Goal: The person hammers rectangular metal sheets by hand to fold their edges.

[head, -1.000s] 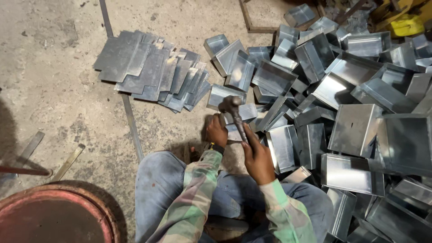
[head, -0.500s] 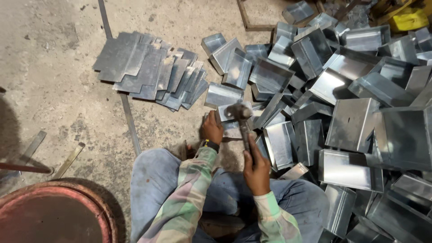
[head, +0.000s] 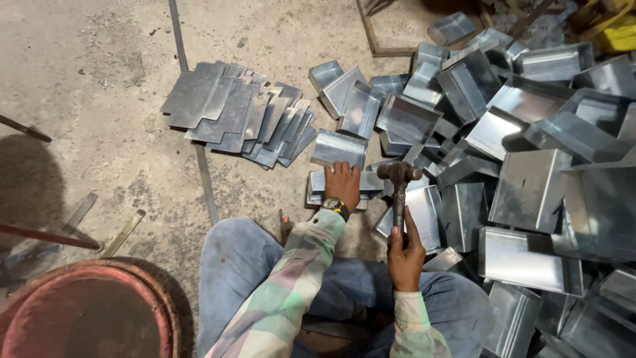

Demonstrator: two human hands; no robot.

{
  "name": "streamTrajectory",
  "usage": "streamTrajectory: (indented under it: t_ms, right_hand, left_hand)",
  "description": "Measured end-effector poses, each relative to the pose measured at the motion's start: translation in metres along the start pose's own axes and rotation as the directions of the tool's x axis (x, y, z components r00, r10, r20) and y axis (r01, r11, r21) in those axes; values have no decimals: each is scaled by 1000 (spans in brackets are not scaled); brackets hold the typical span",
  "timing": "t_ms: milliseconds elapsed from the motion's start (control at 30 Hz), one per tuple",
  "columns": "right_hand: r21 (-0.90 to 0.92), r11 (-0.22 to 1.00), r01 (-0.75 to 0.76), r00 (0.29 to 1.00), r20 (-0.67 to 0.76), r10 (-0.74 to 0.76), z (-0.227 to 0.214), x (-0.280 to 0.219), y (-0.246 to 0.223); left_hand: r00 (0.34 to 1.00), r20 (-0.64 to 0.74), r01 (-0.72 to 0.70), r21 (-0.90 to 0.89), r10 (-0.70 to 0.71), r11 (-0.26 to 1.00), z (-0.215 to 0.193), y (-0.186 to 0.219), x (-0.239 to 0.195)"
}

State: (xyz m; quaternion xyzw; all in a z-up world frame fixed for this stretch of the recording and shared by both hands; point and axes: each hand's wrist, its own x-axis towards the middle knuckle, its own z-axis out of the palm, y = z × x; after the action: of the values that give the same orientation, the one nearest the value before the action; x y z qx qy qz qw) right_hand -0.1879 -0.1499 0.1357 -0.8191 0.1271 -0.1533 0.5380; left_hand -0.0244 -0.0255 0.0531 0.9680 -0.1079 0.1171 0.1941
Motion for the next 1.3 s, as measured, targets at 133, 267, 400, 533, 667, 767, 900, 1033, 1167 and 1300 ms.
streamTrajectory:
  t_ms: [133, 267, 400, 533, 667, 767, 900, 1033, 1167, 1300]
  right_hand:
    - [52, 998, 46, 998, 50, -48, 6, -2, -3]
    - [48, 997, 59, 995, 83, -63, 11, -9, -14]
    - [44, 994, 96, 989, 110, -100, 16, -12, -30]
    - [106, 993, 45, 991, 118, -57, 13, -17, -45]
    - [122, 987, 102, 983, 141, -119, 19, -22, -62]
    - [75, 967, 244, 952, 174, -253, 32, -24, -64]
    - [-150, 932, 329, 919, 277, -280, 62, -1, -48]
    - [-247, 912, 327, 912, 334, -236, 67, 9, -29]
    - [-275, 924, 268, 934, 311, -178, 65, -1, -15]
    - [-246, 907, 341, 910, 329, -253, 69, 8, -11]
  left_hand:
    - [976, -133, 165, -51, -170, 985, -1, -25, -20]
    - [847, -86, 479, -300, -524, 825, 39, -89, -56]
    - [935, -132, 266, -355, -329, 896, 99, -105, -45]
    - [951, -192, 203, -199, -242, 959, 104, -90, -70]
    - [966, -70, 240, -119, -249, 964, 86, -70, -73]
    - [962, -55, 260, -106, -267, 960, 93, -68, -73]
    - [923, -290, 262, -8, -253, 965, 113, -69, -68]
    - [943, -200, 225, -204, -265, 953, 113, -69, -73]
    - [956, -160, 214, -198, -247, 957, 111, -68, -79]
    - [955, -121, 239, -222, -269, 945, 101, -71, -68]
